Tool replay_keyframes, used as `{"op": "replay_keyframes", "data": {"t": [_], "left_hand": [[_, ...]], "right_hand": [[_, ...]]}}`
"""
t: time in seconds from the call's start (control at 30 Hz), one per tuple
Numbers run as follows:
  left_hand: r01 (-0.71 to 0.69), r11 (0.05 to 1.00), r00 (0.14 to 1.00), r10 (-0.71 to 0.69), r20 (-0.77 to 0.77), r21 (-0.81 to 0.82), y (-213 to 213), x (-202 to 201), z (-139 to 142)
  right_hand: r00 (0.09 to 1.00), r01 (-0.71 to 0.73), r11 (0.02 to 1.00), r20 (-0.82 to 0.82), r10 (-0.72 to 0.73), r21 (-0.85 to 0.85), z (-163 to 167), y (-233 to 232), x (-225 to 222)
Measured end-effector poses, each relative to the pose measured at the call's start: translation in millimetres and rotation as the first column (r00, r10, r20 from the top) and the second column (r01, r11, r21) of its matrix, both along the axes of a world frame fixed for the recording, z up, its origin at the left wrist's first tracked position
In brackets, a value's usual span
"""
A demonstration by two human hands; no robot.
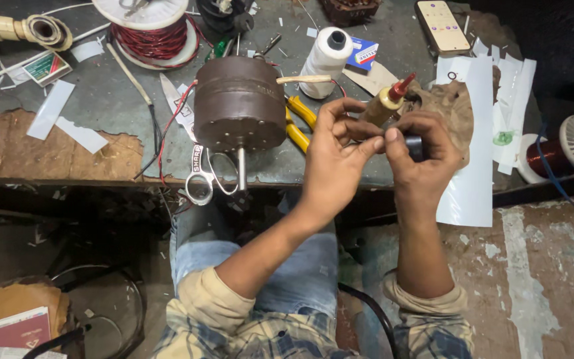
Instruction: The person sits at a cluttered workbench and works on a cylindrical electrical motor. They handle a small metal ring, wrap it with black tape, and then wrap white tape around the motor's shaft and wires. The person uses their hands to manipulate the components and tape.
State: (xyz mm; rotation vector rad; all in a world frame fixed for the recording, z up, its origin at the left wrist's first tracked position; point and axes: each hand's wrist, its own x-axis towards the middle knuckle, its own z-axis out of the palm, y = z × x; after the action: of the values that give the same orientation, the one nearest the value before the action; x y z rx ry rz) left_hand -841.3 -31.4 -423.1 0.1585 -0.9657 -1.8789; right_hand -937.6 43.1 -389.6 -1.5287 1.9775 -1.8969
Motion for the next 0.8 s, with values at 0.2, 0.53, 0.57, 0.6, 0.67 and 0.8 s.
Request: {"op": "replay_keyframes", "data": {"t": [0.2,0.53,0.57,0.6,0.67,0.8], "left_hand": [[-0.029,0.995,0.992,0.04,0.118,-0.098,1.6,10.9,6.6],[-0.128,0.799,0.923,0.313,0.225,-0.587,-0.9,37.9,22.4],[-0.148,0.736,0.906,0.368,0.207,-0.66,-1.8,39.7,23.9],[-0.126,0.721,0.907,0.363,0.216,-0.682,-3.4,41.3,25.3],[-0.085,0.687,0.904,0.358,0.234,-0.721,-5.8,43.2,27.3],[-0.102,0.652,0.909,0.368,0.197,-0.751,-6.1,44.8,26.9]], "right_hand": [[0.995,-0.093,0.995,0.025,0.094,-0.035,7.1,3.1,-4.6],[0.907,-0.01,0.966,-0.404,0.118,0.26,19.6,28.0,-27.4],[0.922,-0.028,0.967,-0.368,0.123,0.252,17.8,29.4,-27.0],[0.934,-0.047,0.969,-0.333,0.128,0.241,15.4,29.9,-26.3],[0.935,-0.055,0.976,-0.331,0.124,0.209,11.4,31.4,-25.9],[0.953,-0.018,0.982,-0.294,0.073,0.186,4.4,36.8,-27.8]]}}
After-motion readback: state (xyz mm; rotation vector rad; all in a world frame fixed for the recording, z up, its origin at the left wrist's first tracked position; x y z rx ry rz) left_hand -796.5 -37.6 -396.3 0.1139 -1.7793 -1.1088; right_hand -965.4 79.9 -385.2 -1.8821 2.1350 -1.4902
